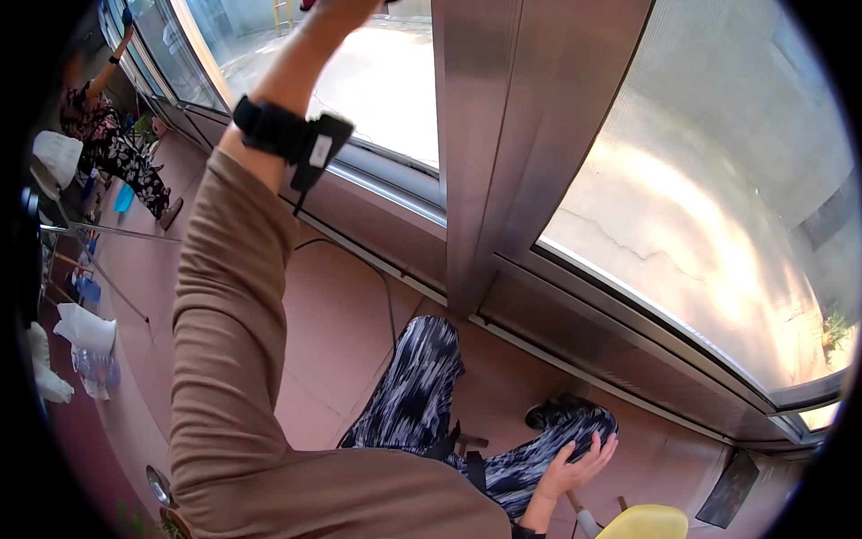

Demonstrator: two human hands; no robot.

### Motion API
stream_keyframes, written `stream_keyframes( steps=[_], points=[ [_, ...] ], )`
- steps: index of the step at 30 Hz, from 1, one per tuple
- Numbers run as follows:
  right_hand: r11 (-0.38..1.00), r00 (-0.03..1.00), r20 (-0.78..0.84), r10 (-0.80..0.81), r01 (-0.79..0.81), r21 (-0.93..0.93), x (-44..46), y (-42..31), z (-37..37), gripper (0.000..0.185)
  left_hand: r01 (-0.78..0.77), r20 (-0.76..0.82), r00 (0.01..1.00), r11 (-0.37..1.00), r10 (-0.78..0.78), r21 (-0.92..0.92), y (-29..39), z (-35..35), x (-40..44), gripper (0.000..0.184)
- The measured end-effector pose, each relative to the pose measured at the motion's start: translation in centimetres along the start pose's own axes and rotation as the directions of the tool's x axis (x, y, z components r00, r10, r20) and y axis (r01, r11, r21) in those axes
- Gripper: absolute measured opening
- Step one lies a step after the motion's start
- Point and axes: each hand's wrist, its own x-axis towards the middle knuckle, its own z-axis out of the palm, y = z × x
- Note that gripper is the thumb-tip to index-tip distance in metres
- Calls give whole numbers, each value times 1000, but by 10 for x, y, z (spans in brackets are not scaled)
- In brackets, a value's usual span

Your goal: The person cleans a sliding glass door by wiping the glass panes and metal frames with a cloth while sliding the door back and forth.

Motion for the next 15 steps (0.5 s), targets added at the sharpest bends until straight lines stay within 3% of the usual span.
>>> stream_keyframes(
  steps=[1, 3, 4, 7, 10, 13, 15],
  points=[
    [1000, 1000, 9, 4, -4, 7, 0, 0, -2, 36, 119, 160, 981, 993, -114, -21, 20, -9, -28, 53],
    [1000, 1000, 17, 8, -8, 9, 2, 0, -4, 38, 62, 229, 972, 998, -56, -19, 46, -21, -75, 15],
    [1000, 1000, 28, 11, -11, 9, 2, -1, -5, 38, 158, 254, 958, 985, -136, -69, 60, -25, -93, 14],
    [1000, 1000, 30, 8, -8, 3, 4, -6, -5, 37, 368, 428, 863, 914, -268, -169, 88, -36, -144, 14],
    [1000, 999, 39, 6, -7, 11, 5, -8, -5, 36, 511, 620, 712, 849, -331, -133, 108, -44, -185, 18],
    [1000, 999, 41, 13, -14, 20, 3, -5, -5, 36, 521, 709, 634, 848, -309, -97, 126, -56, -218, 20],
    [1000, 999, 30, 11, -12, 27, 2, -1, -4, 36, 547, 741, 599, 831, -304, -101, 136, -65, -227, 34]
  ],
)
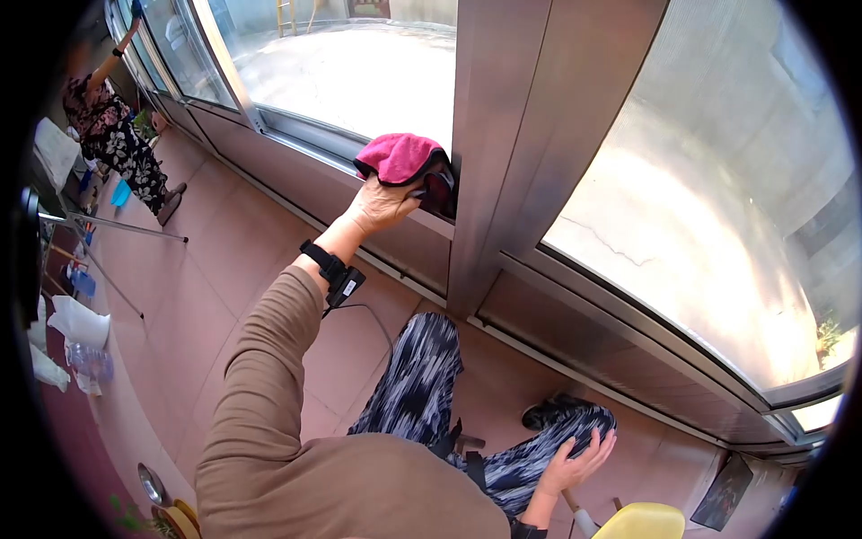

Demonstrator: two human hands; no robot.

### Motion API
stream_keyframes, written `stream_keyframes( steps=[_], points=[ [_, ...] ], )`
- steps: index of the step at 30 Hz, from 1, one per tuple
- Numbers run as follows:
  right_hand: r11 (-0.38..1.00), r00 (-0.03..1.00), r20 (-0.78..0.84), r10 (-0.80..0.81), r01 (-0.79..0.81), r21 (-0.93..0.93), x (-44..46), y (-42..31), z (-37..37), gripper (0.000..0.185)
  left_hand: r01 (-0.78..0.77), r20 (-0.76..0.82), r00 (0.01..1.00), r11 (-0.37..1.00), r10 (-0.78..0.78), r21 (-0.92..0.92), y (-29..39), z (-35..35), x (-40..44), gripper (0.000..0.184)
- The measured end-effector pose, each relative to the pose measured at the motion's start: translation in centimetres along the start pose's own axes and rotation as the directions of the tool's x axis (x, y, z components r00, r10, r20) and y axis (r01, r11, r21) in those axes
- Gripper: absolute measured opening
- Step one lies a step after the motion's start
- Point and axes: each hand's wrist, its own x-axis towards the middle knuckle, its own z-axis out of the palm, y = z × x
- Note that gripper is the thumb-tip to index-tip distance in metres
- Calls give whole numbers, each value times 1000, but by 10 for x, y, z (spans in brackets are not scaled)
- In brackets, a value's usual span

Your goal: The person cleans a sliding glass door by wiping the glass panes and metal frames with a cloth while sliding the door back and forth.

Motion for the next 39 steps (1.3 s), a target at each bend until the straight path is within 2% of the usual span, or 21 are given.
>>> stream_keyframes(
  steps=[2, 4, 6, 8, 9, 10, 12, 13, 16, 18, 22, 24, 26, 27, 28, 30, 31, 32, 34, 37, 39],
  points=[
    [1000, 1000, -1, 17, -17, 21, -3, 3, -1, 37, 47, 46, 998, 994, -43, -96, -2, 7, -15, 48],
    [999, 1000, -14, 11, -11, 30, -6, 7, -4, 38, -54, -93, 993, 988, 67, 143, 4, 3, -20, 57],
    [999, 1000, -25, 10, -9, 41, -6, 13, -7, 40, -76, -88, 991, 971, 98, 225, 11, -11, -22, 51],
    [994, 993, 100, 55, -64, 87, -2, 20, -20, 40, 404, 200, 900, 914, -388, -43, 24, -37, -13, 43],
    [994, 994, 96, 60, -69, 90, -1, 29, -25, 40, 445, 112, 895, 880, -432, -167, 14, -34, -16, 36],
    [941, 973, 148, 174, -209, 267, 2, 39, -29, 40, 678, 344, 727, 701, -594, -222, 31, -66, -8, 31],
    [821, 942, 185, 281, -336, 462, 10, 34, -45, 37, 523, 260, 739, 286, -621, -803, 31, -53, -33, 27],
    [688, 930, 241, 278, -368, 626, 16, 23, -50, 36, 519, 380, 702, 67, -602, -852, 77, -83, -26, 23],
    [245, 885, 449, 125, -466, 850, 36, -31, -72, 35, 555, 561, 614, -202, -555, -807, 159, -93, -18, 24],
    [302, 956, 295, -9, -278, 912, 43, -58, -72, 42, 687, 718, 583, -241, -381, -686, 201, -81, -16, 27],
    [389, 948, -192, -254, 282, 877, 63, -77, -79, 50, 837, 843, 526, -109, -109, -536, 262, -32, -9, 41],
    [608, 925, -87, -371, 313, 730, 80, -86, -81, 67, 797, 797, 604, -19, -20, -604, 280, -9, -11, 48],
    [619, 963, 40, -266, 139, 773, 82, -94, -56, 80, 746, 746, 666, 29, -14, -665, 301, -8, -8, 53],
    [289, 967, 172, -189, -113, 951, 83, -89, -29, 85, 716, 716, 698, 8, 27, -698, 311, -11, -7, 59],
    [227, 964, 221, -150, -184, 956, 83, -87, -19, 73, 576, 621, 771, 264, 141, -774, 310, -2, -9, 62],
    [-140, 986, 165, -33, -168, 976, 94, -80, 15, 58, 128, 441, 835, 663, 330, -738, 314, -3, -12, 67],
    [-207, 928, 372, 33, -357, 911, 98, -80, 2, 49, 101, 435, 835, 683, 337, -723, 312, -24, -8, 68],
    [-51, 954, 298, -15, -299, 953, 116, -93, -23, 45, 5, 296, 906, 692, 303, -722, 307, -34, -11, 65],
    [-129, 967, 209, 145, -191, 973, 152, -96, -40, 43, -6, 214, 940, 640, 267, -769, 283, -62, -14, 61],
    [-71, 980, -170, 101, 178, 981, 226, -88, -58, 41, -37, 30, 996, 697, 83, -716, 231, -72, -29, 56],
    [52, 873, -479, -89, 484, 873, 281, -121, -101, 44, -89, -325, 945, 917, -46, -389, 183, -81, -28, 66]
  ],
)
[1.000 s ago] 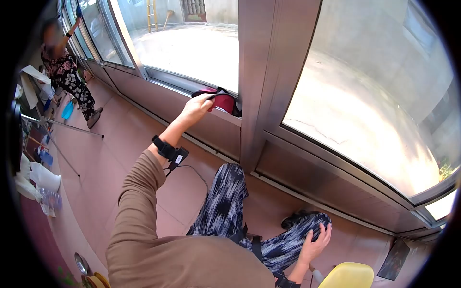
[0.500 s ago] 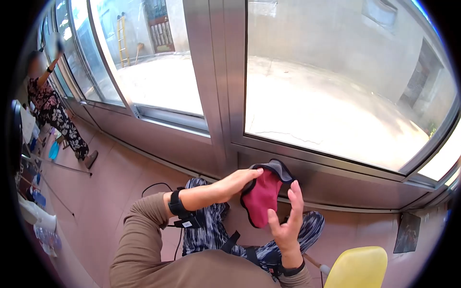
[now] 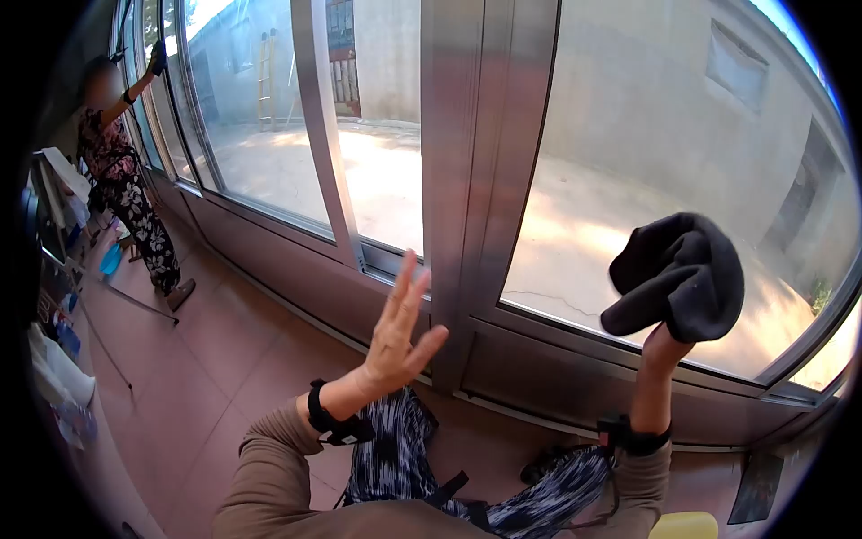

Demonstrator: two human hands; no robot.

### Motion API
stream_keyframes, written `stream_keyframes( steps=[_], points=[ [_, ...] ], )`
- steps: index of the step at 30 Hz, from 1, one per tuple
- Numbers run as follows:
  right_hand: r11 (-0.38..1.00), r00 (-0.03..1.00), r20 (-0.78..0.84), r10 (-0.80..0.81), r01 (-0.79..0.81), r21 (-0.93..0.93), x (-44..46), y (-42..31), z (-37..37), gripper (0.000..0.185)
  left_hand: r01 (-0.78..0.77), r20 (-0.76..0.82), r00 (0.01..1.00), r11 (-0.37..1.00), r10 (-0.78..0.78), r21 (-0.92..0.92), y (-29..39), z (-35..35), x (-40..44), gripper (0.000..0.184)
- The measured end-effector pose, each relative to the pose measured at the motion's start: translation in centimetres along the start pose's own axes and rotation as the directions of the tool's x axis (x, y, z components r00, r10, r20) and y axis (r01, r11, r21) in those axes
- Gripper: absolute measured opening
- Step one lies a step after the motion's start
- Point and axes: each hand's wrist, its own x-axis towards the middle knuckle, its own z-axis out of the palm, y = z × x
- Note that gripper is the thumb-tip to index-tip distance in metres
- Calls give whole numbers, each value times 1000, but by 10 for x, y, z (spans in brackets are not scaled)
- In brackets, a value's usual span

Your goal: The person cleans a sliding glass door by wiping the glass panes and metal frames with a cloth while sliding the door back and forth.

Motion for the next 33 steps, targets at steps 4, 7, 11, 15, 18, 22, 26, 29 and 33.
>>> stream_keyframes(
  steps=[4, 7, 11, 15, 18, 22, 26, 29, 33],
  points=[
    [717, 851, 64, -522, 478, -507, 81, 23, 67, 54, 147, -281, 959, 902, -30, 406, -100, -53, 61, 76],
    [116, 758, 410, -507, 531, -839, 74, 14, 92, 73, 284, -239, 948, 893, -208, 348, -133, -56, 91, 87],
    [25, 775, 495, -393, 547, -837, 54, 24, 87, 69, 276, -233, 947, 931, -221, 238, -129, -39, 91, 95],
    [38, 772, 580, -260, 609, -793, 34, 32, 75, 65, 268, -231, 946, 950, -228, 162, -121, -25, 90, 94],
    [46, 767, 590, -251, 619, -784, 33, 29, 78, 66, 244, -218, 953, 959, -210, 142, -114, -19, 89, 94],
    [10, 660, 691, -294, 726, -688, 70, 15, 86, 70, 213, -194, 964, 967, -184, 138, -108, -12, 88, 94],
    [-161, 477, 679, -558, 741, -652, 182, -30, 128, 69, 199, -190, 965, 976, -179, 88, -95, -9, 85, 92],
    [-316, 448, 626, -638, 589, -744, 262, -84, 167, 73, 179, -194, 968, 981, -162, 76, -87, -5, 86, 91],
    [-304, 409, 558, -722, 537, -787, 284, -101, 211, 66, 175, -202, 966, 984, -162, 44, -74, -4, 85, 88]
  ],
)
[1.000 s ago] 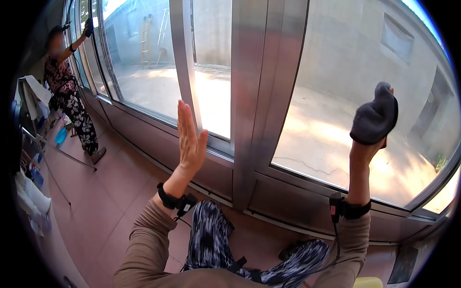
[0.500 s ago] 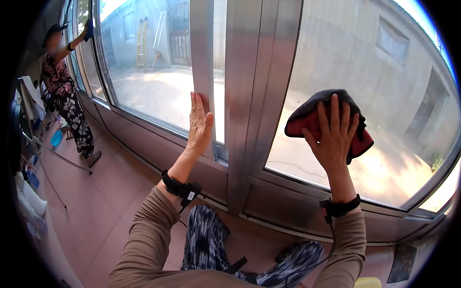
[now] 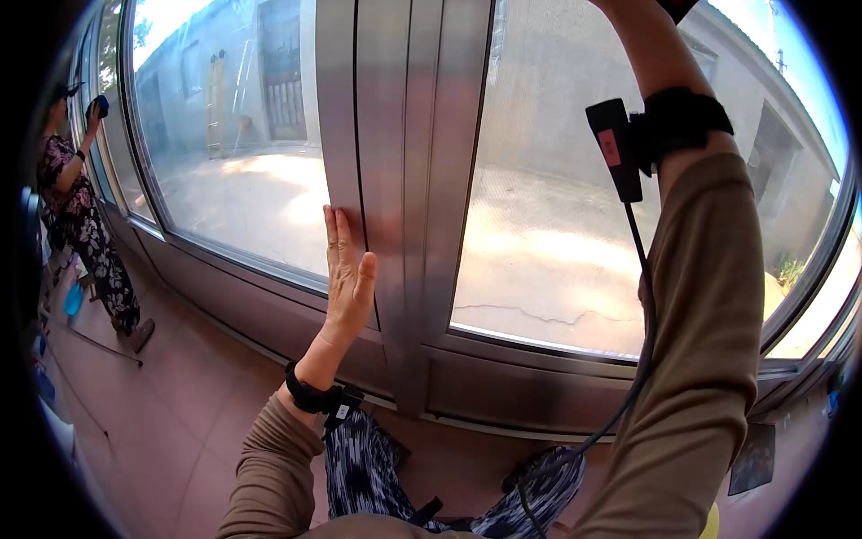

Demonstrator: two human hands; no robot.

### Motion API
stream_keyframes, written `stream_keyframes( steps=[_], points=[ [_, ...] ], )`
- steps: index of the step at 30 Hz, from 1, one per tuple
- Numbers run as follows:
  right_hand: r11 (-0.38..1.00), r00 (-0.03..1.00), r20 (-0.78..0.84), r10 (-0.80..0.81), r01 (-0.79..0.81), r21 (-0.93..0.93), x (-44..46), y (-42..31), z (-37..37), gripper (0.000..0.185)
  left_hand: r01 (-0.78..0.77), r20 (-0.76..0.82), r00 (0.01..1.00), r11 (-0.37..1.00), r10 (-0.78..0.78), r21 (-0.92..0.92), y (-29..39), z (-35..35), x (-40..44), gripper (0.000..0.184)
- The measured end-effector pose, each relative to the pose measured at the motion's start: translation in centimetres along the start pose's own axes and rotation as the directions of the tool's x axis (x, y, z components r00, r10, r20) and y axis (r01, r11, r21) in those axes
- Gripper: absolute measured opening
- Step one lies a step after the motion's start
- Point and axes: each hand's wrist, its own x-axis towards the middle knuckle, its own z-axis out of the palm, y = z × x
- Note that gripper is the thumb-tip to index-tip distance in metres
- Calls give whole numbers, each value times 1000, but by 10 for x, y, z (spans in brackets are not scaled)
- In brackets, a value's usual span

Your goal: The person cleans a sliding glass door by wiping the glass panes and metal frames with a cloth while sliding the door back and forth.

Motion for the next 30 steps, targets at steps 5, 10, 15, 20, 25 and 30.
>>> stream_keyframes(
  steps=[5, 10, 15, 20, 25, 30],
  points=[
    [982, 982, 184, -39, 4, 188, -92, -63, -37, 53, -31, -9, 999, 999, 31, -29, -3, 3, -5, 86],
    [888, 810, 562, -166, -125, 443, -237, -132, -136, 54, -13, -9, 1000, 999, 12, -53, 1, 0, -4, 87],
    [847, 696, 532, -483, 215, 487, -363, -154, -193, 54, -24, -3, 1000, 1000, 24, -18, -3, -6, -2, 87],
    [727, 624, 514, -589, 131, 675, -316, -91, -168, 56, -113, 29, 993, 989, 110, 100, -26, -13, -20, 81],
    [890, 873, 407, -269, 65, 450, -142, -36, -86, 66, -214, -24, 973, 943, 228, 255, -48, 11, -47, 88],
    [992, 990, 98, -100, 92, 87, 15, -4, 6, 66, -167, -138, 967, 939, 216, 302, -69, 21, -51, 91]
  ],
)
